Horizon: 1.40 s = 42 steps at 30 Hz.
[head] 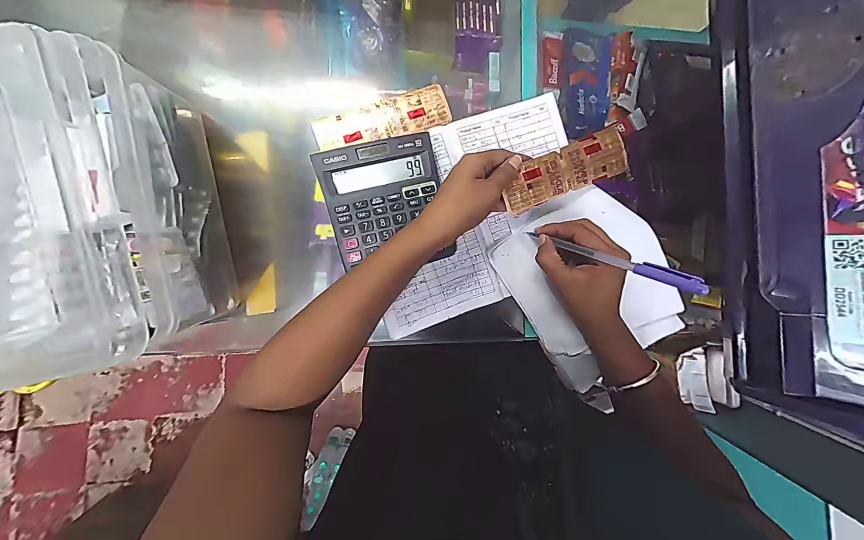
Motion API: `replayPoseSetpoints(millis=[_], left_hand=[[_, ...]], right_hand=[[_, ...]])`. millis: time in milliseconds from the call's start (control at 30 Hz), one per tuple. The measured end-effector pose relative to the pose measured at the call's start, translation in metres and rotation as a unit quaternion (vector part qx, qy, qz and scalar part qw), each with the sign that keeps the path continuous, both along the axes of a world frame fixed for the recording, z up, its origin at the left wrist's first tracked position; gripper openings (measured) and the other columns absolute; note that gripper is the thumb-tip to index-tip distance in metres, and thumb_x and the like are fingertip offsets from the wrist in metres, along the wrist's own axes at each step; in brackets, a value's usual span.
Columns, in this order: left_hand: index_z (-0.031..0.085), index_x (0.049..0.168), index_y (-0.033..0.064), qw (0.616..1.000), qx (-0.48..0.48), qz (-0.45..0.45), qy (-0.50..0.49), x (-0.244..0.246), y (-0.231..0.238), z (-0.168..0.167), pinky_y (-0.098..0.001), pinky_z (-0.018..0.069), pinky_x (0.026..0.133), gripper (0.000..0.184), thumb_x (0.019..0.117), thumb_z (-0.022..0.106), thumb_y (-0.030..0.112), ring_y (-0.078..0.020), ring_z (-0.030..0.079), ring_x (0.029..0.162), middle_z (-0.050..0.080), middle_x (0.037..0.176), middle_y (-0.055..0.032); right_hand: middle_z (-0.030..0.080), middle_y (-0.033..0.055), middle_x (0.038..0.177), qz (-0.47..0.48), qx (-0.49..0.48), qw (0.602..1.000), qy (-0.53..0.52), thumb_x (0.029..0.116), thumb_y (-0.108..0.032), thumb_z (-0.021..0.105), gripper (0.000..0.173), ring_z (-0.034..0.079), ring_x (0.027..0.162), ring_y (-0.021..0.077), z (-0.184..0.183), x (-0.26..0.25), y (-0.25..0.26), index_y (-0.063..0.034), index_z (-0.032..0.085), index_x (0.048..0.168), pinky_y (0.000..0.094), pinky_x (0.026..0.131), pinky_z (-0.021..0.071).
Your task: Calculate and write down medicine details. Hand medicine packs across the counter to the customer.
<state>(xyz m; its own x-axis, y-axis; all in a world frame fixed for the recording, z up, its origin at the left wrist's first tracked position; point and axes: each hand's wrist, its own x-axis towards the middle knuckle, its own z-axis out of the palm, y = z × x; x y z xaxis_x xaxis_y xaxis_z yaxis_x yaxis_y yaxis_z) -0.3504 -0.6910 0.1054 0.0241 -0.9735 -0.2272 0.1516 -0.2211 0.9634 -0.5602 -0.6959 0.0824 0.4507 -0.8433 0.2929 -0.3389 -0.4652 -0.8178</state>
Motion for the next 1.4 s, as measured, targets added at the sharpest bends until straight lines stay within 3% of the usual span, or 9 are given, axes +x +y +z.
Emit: replayPoseSetpoints(millis=[233,833,933,1033,1200,1400], left_hand=[[0.060,0.129,-0.0013,0.997,0.025,0.005,0.071,0.0018,-0.0002,0.0032,-0.0302,0.0611,0.083,0.038,0.1128,0.033,0.020,-0.0139,0.072,0.094,0.070,0.112,-0.0114],[0.059,0.131,0.0008,0.997,0.030,0.003,0.067,0.0011,0.0009,0.0044,-0.0311,0.0606,0.085,0.038,0.1131,0.031,0.020,-0.0142,0.072,0.097,0.070,0.114,-0.0107],[0.058,0.131,0.0006,0.997,0.035,0.002,0.064,0.0009,0.0010,0.0061,-0.0311,0.0599,0.086,0.038,0.1131,0.031,0.020,-0.0136,0.071,0.099,0.069,0.115,-0.0108],[0.060,0.128,0.0006,0.997,0.035,0.008,0.062,0.0007,0.0009,0.0080,-0.0279,0.0604,0.081,0.037,0.1130,0.032,0.020,-0.0114,0.071,0.093,0.070,0.110,-0.0096],[0.059,0.128,-0.0002,0.997,0.024,0.004,0.067,0.0003,0.0008,0.0045,-0.0293,0.0608,0.083,0.038,0.1131,0.031,0.020,-0.0125,0.072,0.095,0.070,0.111,-0.0105],[0.059,0.129,-0.0010,0.998,0.023,0.005,0.058,0.0000,0.0001,0.0025,-0.0304,0.0609,0.083,0.038,0.1130,0.031,0.019,-0.0130,0.072,0.094,0.070,0.111,-0.0110]], right_hand=[[0.068,0.0011,0.086,-0.019,-0.004,1.000,-0.022,0.0830,-0.006,0.069,0.012,0.059,0.068,-0.0034,-0.0026,-0.0002,0.0005,0.0003,0.075,0.091,0.0114,0.058,0.0495],[0.067,0.0019,0.088,-0.024,-0.020,0.999,-0.011,0.0827,-0.004,0.069,0.012,0.059,0.068,-0.0025,0.0004,0.0003,0.0019,0.0002,0.074,0.092,0.0118,0.060,0.0496],[0.068,0.0028,0.088,-0.025,-0.037,0.999,0.009,0.0830,-0.006,0.069,0.012,0.062,0.074,-0.0007,0.0015,0.0004,0.0017,-0.0007,0.075,0.093,0.0132,0.066,0.0515],[0.067,0.0030,0.086,-0.018,-0.043,0.999,-0.014,0.0824,-0.004,0.069,0.011,0.060,0.071,-0.0015,-0.0008,0.0010,-0.0001,0.0009,0.074,0.092,0.0121,0.062,0.0503],[0.069,0.0029,0.089,0.013,-0.024,1.000,-0.008,0.0825,-0.005,0.070,0.013,0.061,0.071,-0.0016,-0.0005,-0.0001,-0.0010,0.0003,0.076,0.093,0.0124,0.063,0.0517],[0.069,0.0027,0.088,-0.029,-0.036,0.999,-0.001,0.0845,-0.007,0.070,0.012,0.062,0.074,-0.0005,-0.0022,-0.0004,-0.0007,-0.0010,0.075,0.093,0.0145,0.066,0.0516]])
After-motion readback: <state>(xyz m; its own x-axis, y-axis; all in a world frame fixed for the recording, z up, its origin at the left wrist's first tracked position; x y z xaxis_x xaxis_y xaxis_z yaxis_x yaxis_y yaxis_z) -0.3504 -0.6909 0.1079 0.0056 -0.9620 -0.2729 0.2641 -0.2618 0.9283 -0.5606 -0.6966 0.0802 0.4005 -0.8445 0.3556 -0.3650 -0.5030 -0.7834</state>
